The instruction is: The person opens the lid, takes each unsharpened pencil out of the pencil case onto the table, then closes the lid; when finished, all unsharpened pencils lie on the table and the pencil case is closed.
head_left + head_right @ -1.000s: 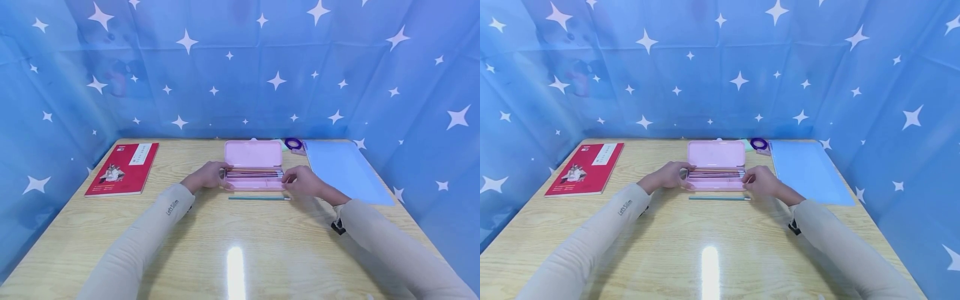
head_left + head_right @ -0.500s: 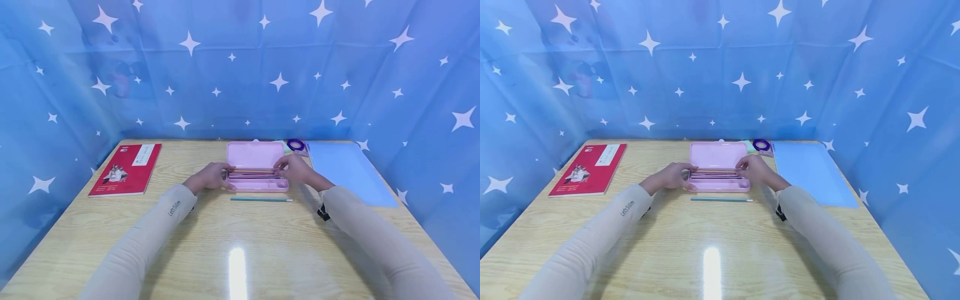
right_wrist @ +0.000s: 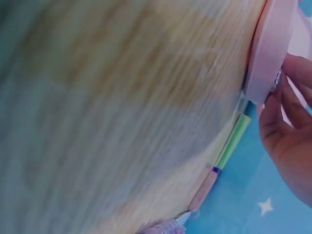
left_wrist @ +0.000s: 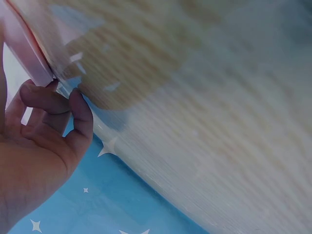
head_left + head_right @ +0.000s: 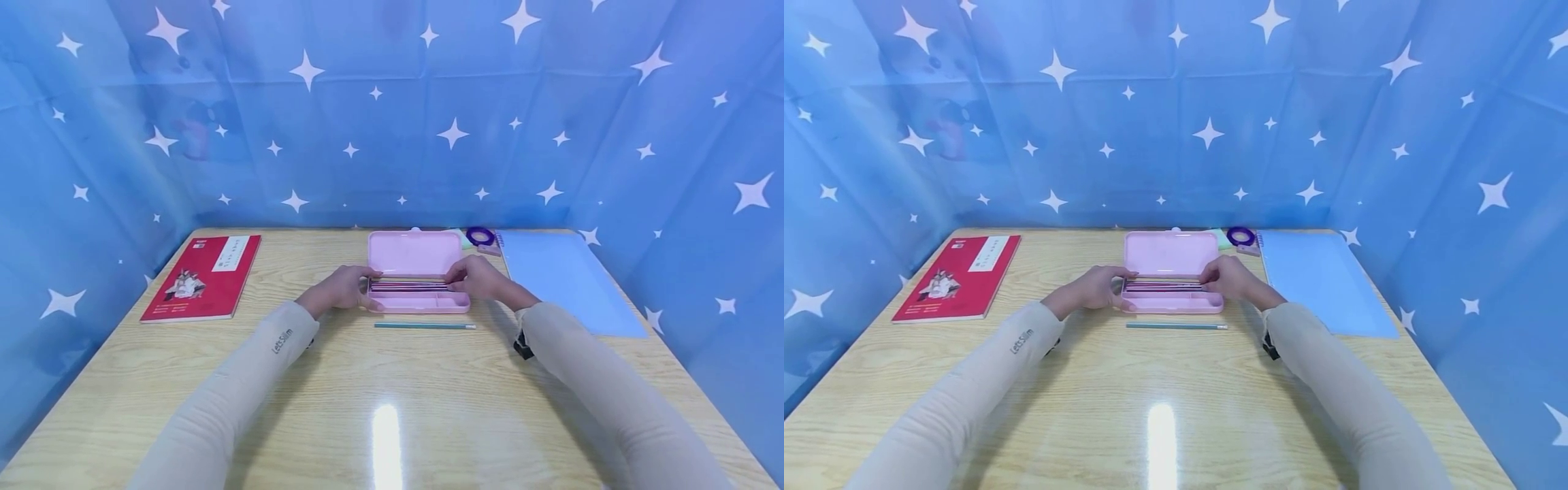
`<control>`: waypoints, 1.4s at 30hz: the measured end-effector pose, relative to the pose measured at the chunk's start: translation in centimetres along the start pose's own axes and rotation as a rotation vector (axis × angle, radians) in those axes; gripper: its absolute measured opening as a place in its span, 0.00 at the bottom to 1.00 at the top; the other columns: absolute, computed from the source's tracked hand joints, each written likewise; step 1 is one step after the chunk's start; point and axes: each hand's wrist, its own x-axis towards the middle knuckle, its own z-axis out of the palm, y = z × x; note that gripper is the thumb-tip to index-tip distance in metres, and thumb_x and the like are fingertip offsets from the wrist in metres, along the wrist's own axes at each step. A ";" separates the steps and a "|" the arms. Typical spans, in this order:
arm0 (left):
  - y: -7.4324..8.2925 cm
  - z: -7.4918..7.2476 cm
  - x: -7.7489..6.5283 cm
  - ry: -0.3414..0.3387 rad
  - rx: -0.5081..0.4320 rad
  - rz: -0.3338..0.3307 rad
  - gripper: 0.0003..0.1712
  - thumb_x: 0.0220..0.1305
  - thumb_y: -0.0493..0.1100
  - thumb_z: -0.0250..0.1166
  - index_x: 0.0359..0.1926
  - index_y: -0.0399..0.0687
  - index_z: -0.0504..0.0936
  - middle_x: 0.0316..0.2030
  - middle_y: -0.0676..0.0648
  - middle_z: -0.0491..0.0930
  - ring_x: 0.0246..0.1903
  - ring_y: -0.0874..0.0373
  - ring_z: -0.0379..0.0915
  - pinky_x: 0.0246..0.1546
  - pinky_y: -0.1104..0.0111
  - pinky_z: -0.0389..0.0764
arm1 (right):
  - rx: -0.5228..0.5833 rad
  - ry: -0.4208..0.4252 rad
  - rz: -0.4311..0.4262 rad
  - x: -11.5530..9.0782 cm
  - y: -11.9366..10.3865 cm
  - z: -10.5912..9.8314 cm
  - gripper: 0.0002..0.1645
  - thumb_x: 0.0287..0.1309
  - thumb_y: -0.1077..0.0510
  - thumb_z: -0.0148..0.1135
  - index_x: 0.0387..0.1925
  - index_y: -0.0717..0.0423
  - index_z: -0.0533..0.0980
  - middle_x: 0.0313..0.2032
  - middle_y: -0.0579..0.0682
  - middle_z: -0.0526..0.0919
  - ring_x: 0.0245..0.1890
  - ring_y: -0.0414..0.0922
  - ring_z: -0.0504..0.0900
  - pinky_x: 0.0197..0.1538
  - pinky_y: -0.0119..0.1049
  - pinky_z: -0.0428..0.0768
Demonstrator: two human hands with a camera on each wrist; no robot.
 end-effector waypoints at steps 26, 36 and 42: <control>-0.2 -0.1 -0.1 0.009 -0.004 0.022 0.52 0.44 0.62 0.78 0.70 0.53 0.70 0.70 0.46 0.67 0.72 0.47 0.56 0.73 0.54 0.57 | 0.035 0.033 -0.031 -3.8 -1.2 -1.3 0.04 0.57 0.65 0.71 0.34 0.55 0.86 0.33 0.45 0.87 0.36 0.44 0.83 0.42 0.42 0.83; -0.1 0.0 0.1 -0.001 0.004 0.053 0.52 0.45 0.63 0.78 0.70 0.51 0.70 0.69 0.45 0.68 0.71 0.47 0.57 0.73 0.56 0.56 | 0.046 0.015 -0.032 -6.2 -1.1 -1.8 0.05 0.55 0.66 0.71 0.35 0.56 0.86 0.33 0.46 0.87 0.35 0.43 0.84 0.40 0.39 0.83; -0.4 -0.1 0.1 0.003 -0.003 0.036 0.53 0.45 0.63 0.78 0.70 0.52 0.70 0.70 0.46 0.67 0.72 0.47 0.56 0.73 0.56 0.57 | 0.086 -0.011 -0.087 -6.9 -0.9 -1.2 0.04 0.55 0.67 0.71 0.33 0.57 0.86 0.33 0.49 0.87 0.34 0.42 0.84 0.38 0.37 0.83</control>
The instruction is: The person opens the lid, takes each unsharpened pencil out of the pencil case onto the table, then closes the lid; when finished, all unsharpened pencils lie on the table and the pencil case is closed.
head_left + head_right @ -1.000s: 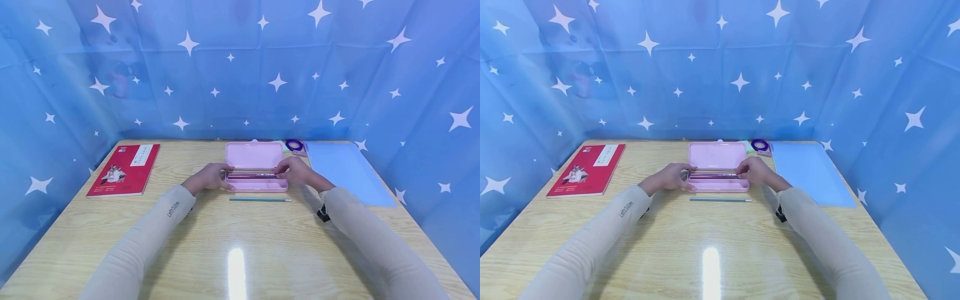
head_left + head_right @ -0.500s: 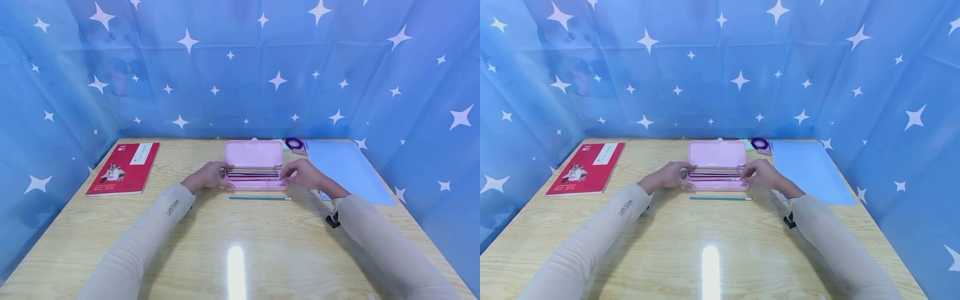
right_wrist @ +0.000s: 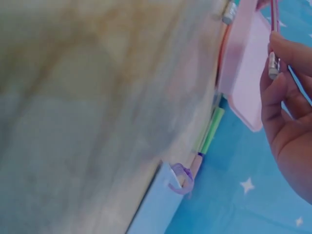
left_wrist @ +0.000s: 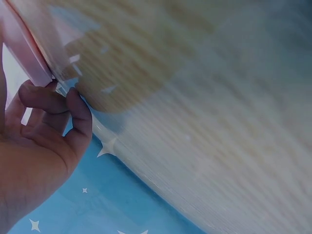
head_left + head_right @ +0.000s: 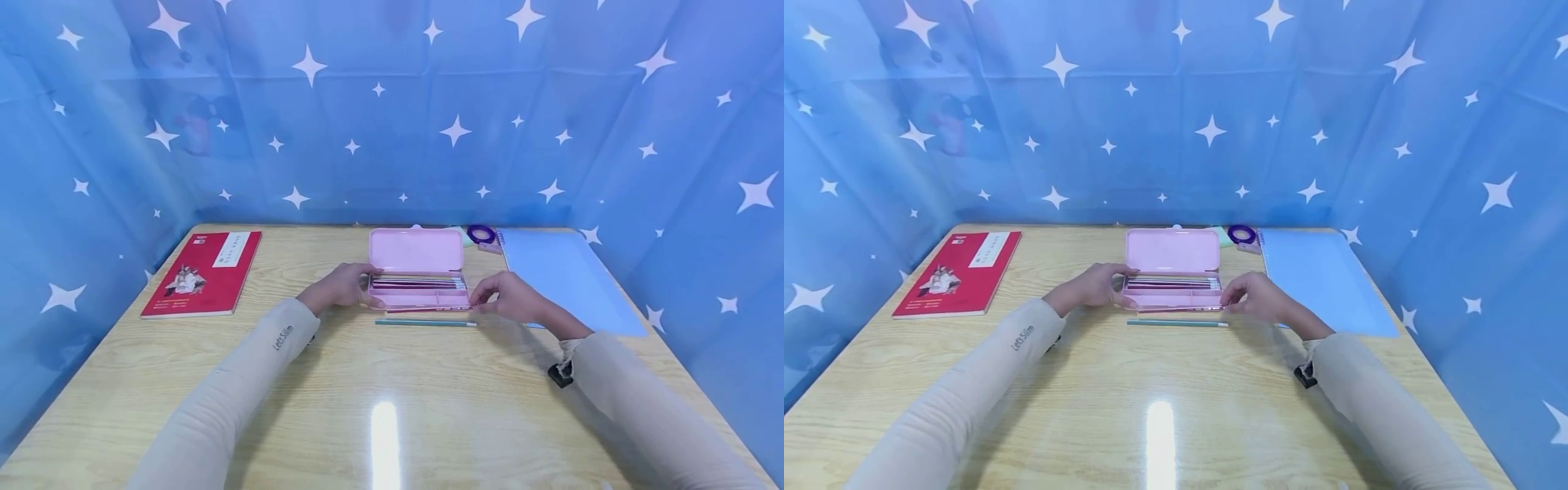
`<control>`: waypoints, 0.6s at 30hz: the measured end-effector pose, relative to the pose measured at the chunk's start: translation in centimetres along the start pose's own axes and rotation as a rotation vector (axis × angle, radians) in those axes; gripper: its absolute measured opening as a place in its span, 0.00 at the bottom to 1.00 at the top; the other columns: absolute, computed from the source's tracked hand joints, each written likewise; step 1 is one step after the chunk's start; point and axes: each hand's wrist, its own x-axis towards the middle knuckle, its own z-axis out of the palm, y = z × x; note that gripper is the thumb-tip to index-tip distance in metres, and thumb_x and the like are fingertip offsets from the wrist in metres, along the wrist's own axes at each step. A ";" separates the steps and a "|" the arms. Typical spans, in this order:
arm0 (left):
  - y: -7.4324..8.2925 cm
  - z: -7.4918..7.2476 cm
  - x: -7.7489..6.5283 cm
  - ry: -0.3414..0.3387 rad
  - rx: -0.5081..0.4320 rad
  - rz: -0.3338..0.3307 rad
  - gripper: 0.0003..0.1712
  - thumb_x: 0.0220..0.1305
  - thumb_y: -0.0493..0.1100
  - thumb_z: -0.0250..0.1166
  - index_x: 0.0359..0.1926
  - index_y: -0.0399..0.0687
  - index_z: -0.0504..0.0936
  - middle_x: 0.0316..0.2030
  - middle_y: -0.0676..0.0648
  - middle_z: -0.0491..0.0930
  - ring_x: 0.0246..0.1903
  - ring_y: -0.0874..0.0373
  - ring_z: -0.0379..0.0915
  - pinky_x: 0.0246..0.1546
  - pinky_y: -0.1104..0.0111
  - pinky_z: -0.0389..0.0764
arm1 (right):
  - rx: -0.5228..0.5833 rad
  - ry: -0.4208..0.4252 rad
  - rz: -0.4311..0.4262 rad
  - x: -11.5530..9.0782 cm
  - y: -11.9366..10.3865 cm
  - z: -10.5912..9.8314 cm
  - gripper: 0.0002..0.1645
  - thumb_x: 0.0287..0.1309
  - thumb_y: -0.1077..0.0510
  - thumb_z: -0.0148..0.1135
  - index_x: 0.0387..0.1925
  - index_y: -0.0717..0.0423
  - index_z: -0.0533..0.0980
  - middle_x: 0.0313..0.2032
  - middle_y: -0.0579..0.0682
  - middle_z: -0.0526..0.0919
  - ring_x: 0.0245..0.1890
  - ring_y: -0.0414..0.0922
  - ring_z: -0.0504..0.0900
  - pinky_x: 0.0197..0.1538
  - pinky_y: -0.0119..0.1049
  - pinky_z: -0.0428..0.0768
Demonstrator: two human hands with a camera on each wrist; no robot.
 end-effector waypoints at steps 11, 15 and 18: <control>0.0 0.0 -0.2 0.000 -0.016 -0.015 0.53 0.45 0.62 0.78 0.71 0.53 0.69 0.71 0.46 0.66 0.72 0.47 0.55 0.73 0.55 0.56 | -0.011 0.013 -0.062 0.7 -0.2 1.4 0.03 0.52 0.65 0.74 0.30 0.56 0.86 0.28 0.47 0.87 0.31 0.40 0.83 0.33 0.35 0.81; 0.0 0.0 -0.1 -0.002 -0.018 -0.012 0.53 0.45 0.63 0.78 0.71 0.53 0.69 0.71 0.47 0.66 0.72 0.47 0.54 0.73 0.55 0.56 | -0.035 0.024 -0.047 0.8 -0.7 1.9 0.03 0.53 0.62 0.75 0.30 0.56 0.86 0.28 0.45 0.87 0.30 0.40 0.83 0.32 0.34 0.81; 0.0 0.0 -0.1 -0.005 -0.018 -0.008 0.54 0.45 0.64 0.78 0.71 0.52 0.69 0.71 0.47 0.66 0.72 0.48 0.54 0.73 0.55 0.56 | -0.057 0.031 -0.024 0.8 -0.8 2.1 0.02 0.54 0.61 0.74 0.29 0.55 0.86 0.28 0.42 0.86 0.31 0.39 0.83 0.32 0.33 0.81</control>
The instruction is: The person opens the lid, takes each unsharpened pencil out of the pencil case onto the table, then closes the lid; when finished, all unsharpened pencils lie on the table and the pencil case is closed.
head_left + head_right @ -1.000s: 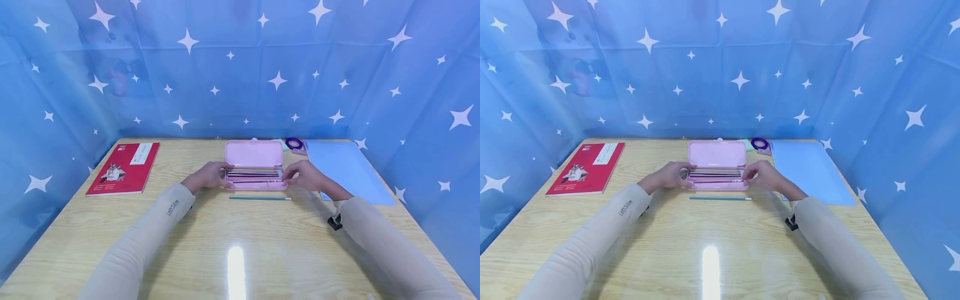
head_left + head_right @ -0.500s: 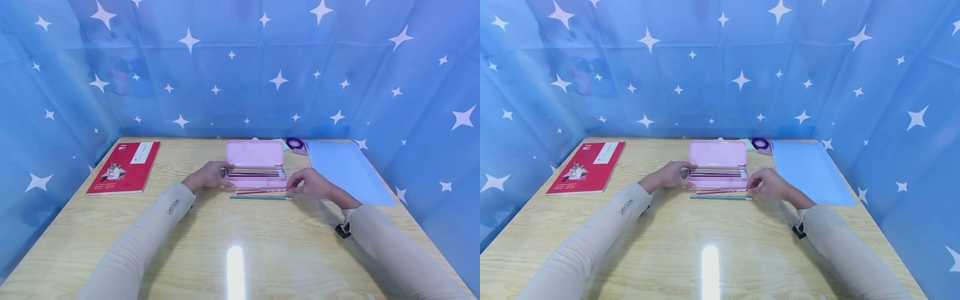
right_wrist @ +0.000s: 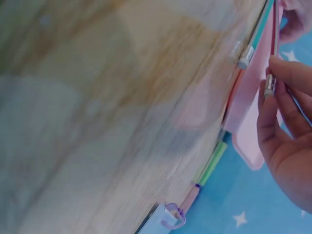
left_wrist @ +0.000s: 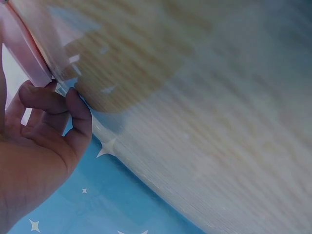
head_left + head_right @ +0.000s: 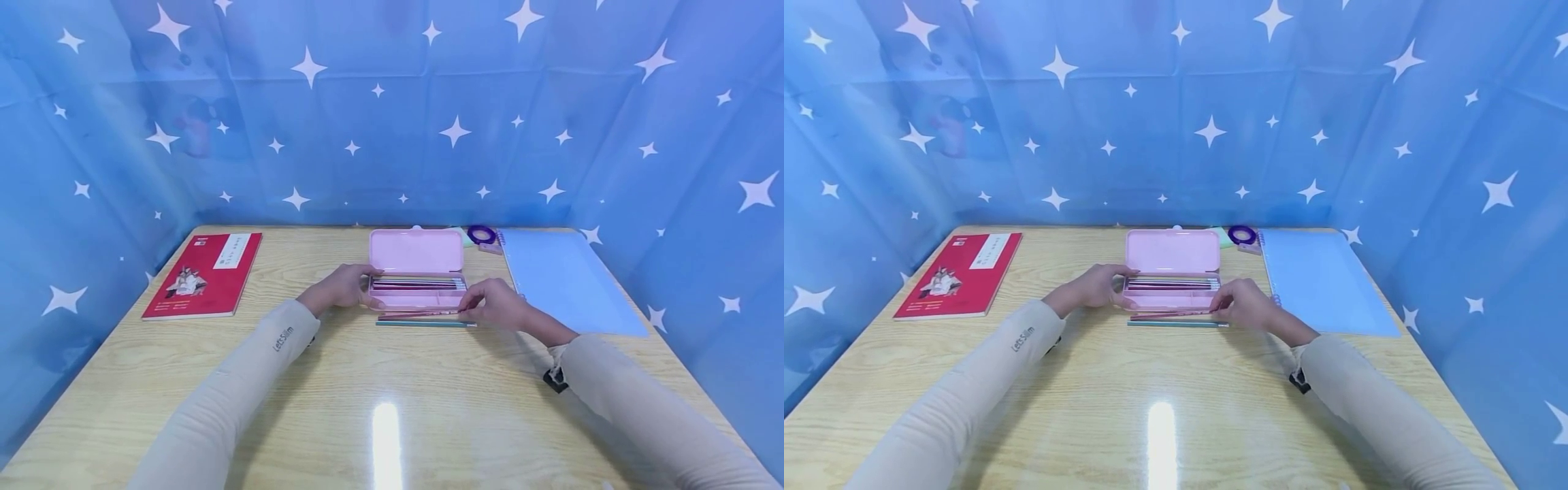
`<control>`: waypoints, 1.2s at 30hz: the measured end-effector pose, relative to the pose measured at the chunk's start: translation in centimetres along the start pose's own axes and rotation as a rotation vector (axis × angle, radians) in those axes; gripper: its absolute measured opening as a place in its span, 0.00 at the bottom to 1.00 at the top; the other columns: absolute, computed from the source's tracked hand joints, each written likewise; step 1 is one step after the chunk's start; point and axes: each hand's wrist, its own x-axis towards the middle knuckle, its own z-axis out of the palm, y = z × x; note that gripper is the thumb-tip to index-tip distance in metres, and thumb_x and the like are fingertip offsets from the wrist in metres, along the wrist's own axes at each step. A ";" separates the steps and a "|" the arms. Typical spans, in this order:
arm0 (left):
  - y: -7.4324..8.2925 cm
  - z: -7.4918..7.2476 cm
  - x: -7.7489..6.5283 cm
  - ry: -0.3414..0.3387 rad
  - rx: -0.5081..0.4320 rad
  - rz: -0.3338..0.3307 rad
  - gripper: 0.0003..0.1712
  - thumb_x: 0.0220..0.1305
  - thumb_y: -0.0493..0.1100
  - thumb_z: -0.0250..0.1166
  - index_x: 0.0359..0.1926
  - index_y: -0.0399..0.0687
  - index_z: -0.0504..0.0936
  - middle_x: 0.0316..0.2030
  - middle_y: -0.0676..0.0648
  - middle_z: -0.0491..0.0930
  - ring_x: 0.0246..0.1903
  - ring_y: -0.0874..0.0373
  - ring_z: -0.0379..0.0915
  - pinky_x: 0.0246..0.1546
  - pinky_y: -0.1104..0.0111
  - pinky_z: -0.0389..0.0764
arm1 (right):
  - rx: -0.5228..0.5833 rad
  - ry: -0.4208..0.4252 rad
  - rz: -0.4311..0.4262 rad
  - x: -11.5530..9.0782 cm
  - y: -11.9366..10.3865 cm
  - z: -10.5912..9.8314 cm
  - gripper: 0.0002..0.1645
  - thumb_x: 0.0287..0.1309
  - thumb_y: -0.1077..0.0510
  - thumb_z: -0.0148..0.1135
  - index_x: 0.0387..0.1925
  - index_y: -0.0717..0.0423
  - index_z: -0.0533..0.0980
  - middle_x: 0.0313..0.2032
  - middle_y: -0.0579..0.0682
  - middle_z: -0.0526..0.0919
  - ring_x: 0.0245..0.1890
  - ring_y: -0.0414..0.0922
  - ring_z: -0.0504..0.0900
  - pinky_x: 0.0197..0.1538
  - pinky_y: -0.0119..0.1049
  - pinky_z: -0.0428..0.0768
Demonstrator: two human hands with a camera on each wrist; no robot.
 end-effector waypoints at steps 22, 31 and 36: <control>0.0 0.0 -0.1 0.018 -0.012 -0.001 0.54 0.44 0.62 0.79 0.71 0.51 0.69 0.70 0.46 0.66 0.72 0.47 0.55 0.73 0.55 0.56 | -0.045 -0.064 -0.008 -0.1 -0.5 0.7 0.07 0.56 0.71 0.68 0.33 0.57 0.86 0.34 0.50 0.87 0.35 0.43 0.85 0.37 0.31 0.83; 0.0 0.0 0.0 0.015 -0.010 0.008 0.53 0.45 0.62 0.78 0.71 0.51 0.69 0.70 0.46 0.66 0.72 0.47 0.55 0.73 0.55 0.56 | 0.025 -0.114 0.013 -0.4 -0.2 0.5 0.07 0.50 0.68 0.74 0.33 0.57 0.86 0.32 0.47 0.87 0.34 0.42 0.85 0.37 0.31 0.84; 0.2 0.0 -0.1 0.009 -0.014 0.000 0.52 0.45 0.61 0.79 0.70 0.51 0.69 0.71 0.47 0.66 0.73 0.47 0.54 0.73 0.55 0.55 | 0.014 -0.115 0.010 -0.3 0.0 0.7 0.08 0.50 0.69 0.73 0.33 0.57 0.86 0.32 0.47 0.86 0.34 0.41 0.84 0.38 0.30 0.84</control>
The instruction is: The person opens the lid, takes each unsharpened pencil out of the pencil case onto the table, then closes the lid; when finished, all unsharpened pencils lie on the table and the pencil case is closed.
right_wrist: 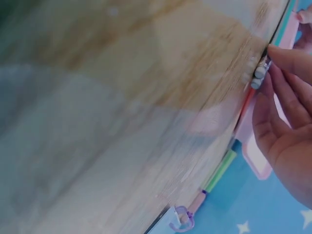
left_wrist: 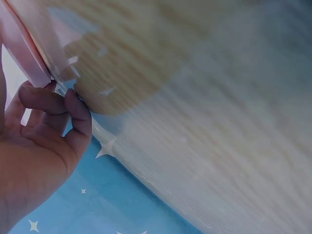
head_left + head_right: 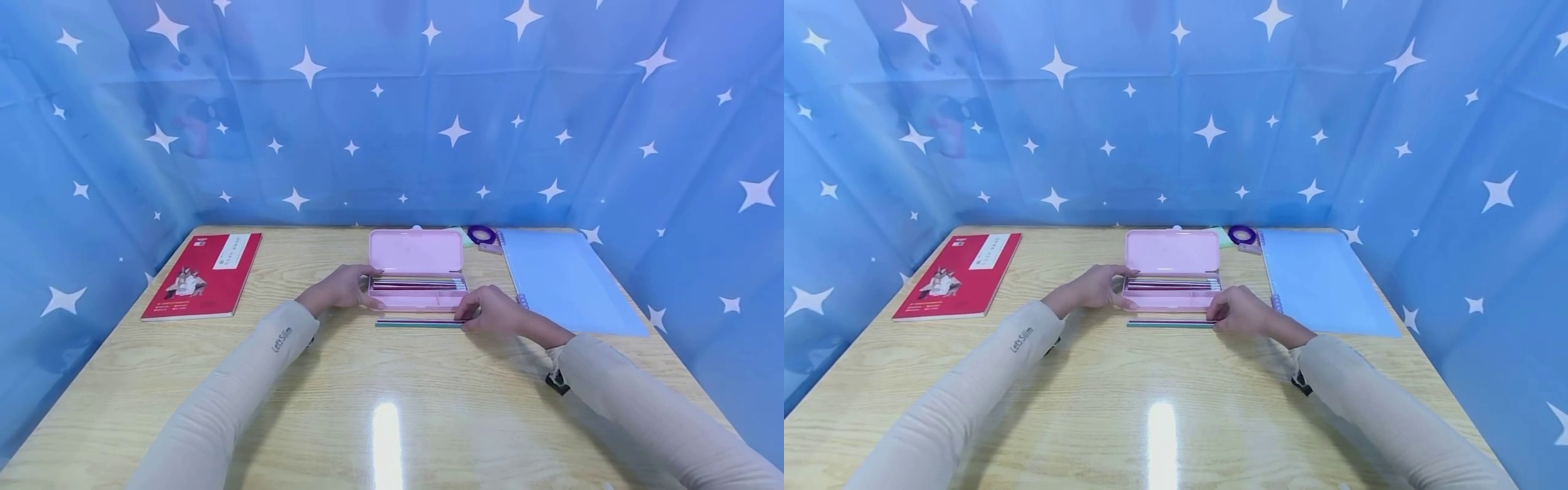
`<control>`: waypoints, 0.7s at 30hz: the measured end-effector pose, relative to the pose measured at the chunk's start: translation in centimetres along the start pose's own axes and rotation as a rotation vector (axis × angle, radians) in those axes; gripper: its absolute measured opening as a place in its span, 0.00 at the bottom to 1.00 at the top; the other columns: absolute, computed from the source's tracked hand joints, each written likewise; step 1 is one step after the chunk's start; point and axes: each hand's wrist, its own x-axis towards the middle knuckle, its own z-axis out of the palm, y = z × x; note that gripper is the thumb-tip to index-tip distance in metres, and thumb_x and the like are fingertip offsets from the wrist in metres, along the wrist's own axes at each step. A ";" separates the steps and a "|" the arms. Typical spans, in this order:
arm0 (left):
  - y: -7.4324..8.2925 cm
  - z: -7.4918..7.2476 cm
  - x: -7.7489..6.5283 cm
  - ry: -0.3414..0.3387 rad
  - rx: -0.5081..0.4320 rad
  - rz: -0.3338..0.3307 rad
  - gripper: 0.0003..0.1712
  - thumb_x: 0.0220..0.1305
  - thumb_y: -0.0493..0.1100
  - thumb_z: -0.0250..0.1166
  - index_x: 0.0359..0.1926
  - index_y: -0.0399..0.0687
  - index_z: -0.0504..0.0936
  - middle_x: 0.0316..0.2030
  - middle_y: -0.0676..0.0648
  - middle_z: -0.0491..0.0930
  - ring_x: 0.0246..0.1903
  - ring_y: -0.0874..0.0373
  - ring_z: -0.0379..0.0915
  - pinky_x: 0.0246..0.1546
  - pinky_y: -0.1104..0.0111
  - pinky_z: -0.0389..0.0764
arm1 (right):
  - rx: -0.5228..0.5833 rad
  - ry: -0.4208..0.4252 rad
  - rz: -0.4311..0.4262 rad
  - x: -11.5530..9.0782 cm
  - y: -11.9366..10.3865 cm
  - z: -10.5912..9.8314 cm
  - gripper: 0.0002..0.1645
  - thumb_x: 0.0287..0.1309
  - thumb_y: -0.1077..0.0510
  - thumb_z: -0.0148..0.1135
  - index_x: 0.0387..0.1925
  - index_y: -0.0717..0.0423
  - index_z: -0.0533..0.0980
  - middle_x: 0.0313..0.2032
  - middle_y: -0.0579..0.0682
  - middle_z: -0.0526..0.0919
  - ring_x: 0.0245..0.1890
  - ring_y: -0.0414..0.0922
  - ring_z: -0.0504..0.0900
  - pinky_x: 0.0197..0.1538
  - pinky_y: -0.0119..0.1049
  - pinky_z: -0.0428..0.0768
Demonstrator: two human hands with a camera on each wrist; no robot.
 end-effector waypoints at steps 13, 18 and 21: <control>-0.1 -0.4 0.0 0.009 0.007 -0.005 0.52 0.45 0.61 0.78 0.71 0.51 0.69 0.71 0.46 0.66 0.72 0.47 0.55 0.73 0.55 0.57 | -0.039 0.071 -0.007 0.8 -0.5 -1.0 0.04 0.55 0.64 0.71 0.33 0.54 0.86 0.30 0.43 0.87 0.34 0.41 0.84 0.33 0.33 0.83; -0.3 -0.2 0.2 0.006 -0.005 0.017 0.52 0.45 0.61 0.79 0.71 0.51 0.69 0.70 0.46 0.66 0.72 0.47 0.56 0.73 0.56 0.57 | -0.047 0.141 0.028 1.7 -0.7 -1.9 0.05 0.55 0.65 0.71 0.36 0.59 0.86 0.31 0.49 0.87 0.33 0.44 0.84 0.34 0.37 0.81; -0.4 -0.1 0.2 0.004 0.002 0.022 0.53 0.45 0.62 0.79 0.71 0.51 0.69 0.70 0.46 0.66 0.72 0.47 0.55 0.73 0.56 0.56 | -0.060 0.178 0.035 2.7 -0.4 -2.1 0.07 0.55 0.67 0.70 0.38 0.61 0.85 0.35 0.52 0.87 0.36 0.48 0.84 0.36 0.39 0.81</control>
